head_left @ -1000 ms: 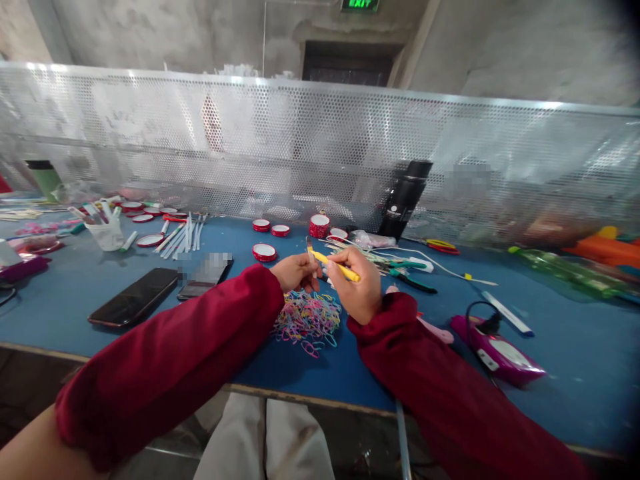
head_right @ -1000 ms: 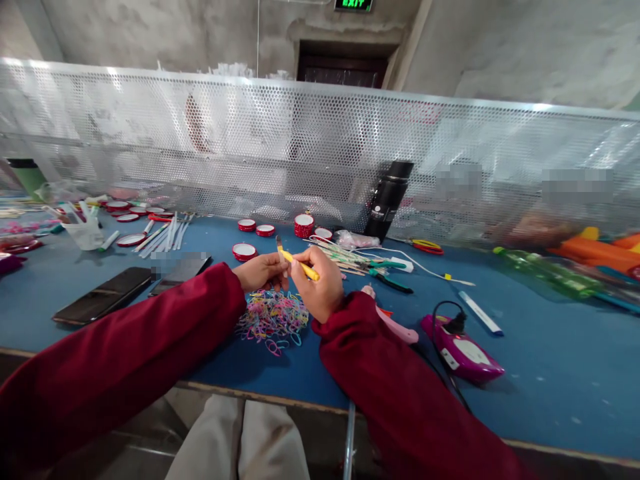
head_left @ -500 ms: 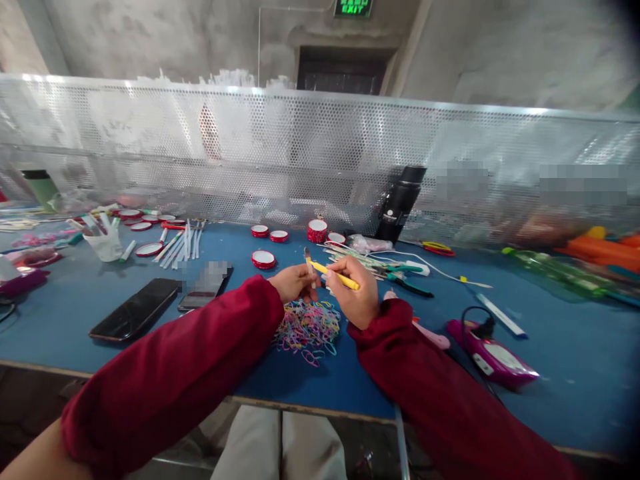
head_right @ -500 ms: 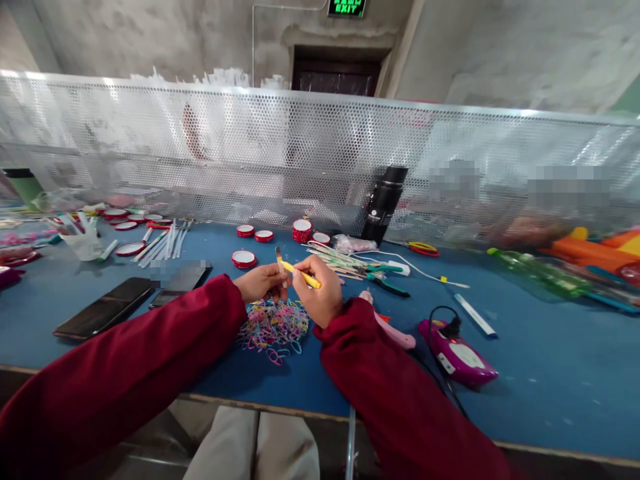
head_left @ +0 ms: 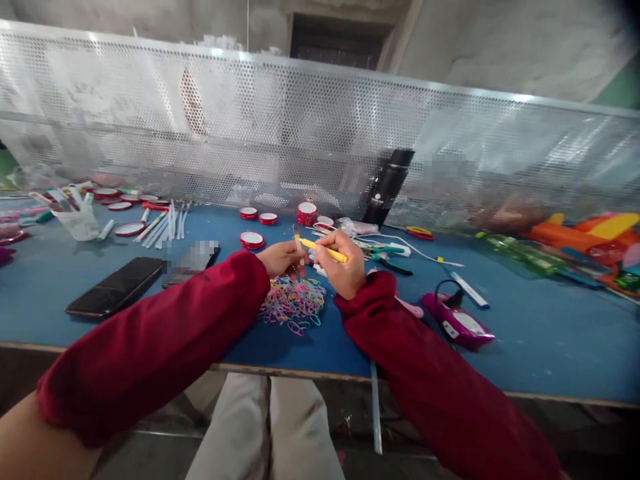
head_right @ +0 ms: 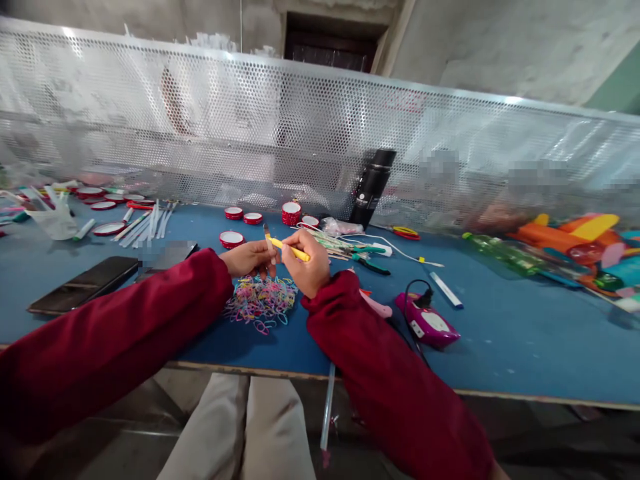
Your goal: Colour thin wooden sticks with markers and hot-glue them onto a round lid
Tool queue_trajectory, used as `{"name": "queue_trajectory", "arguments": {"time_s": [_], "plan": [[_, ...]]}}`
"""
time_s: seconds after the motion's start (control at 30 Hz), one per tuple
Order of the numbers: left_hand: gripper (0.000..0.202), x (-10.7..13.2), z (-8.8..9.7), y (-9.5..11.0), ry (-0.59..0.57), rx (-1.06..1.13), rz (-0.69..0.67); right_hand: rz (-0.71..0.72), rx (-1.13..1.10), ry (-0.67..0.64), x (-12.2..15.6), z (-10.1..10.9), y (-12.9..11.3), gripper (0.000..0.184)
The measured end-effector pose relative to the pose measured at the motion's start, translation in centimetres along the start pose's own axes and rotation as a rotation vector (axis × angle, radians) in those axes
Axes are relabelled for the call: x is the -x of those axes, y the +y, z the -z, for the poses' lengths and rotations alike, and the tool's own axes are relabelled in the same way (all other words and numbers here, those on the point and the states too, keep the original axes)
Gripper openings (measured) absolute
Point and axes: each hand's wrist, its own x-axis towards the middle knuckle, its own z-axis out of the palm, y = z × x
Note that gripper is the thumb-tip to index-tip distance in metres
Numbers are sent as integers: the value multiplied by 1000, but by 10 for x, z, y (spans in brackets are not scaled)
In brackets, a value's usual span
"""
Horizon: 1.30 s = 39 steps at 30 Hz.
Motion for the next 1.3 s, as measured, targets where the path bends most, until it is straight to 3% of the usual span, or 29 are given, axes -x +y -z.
{"name": "queue_trajectory", "arguments": {"time_s": [1.3], "plan": [[19, -1, -4, 3, -32, -26, -30, 2, -21, -14, 0, 3, -3, 6]]}}
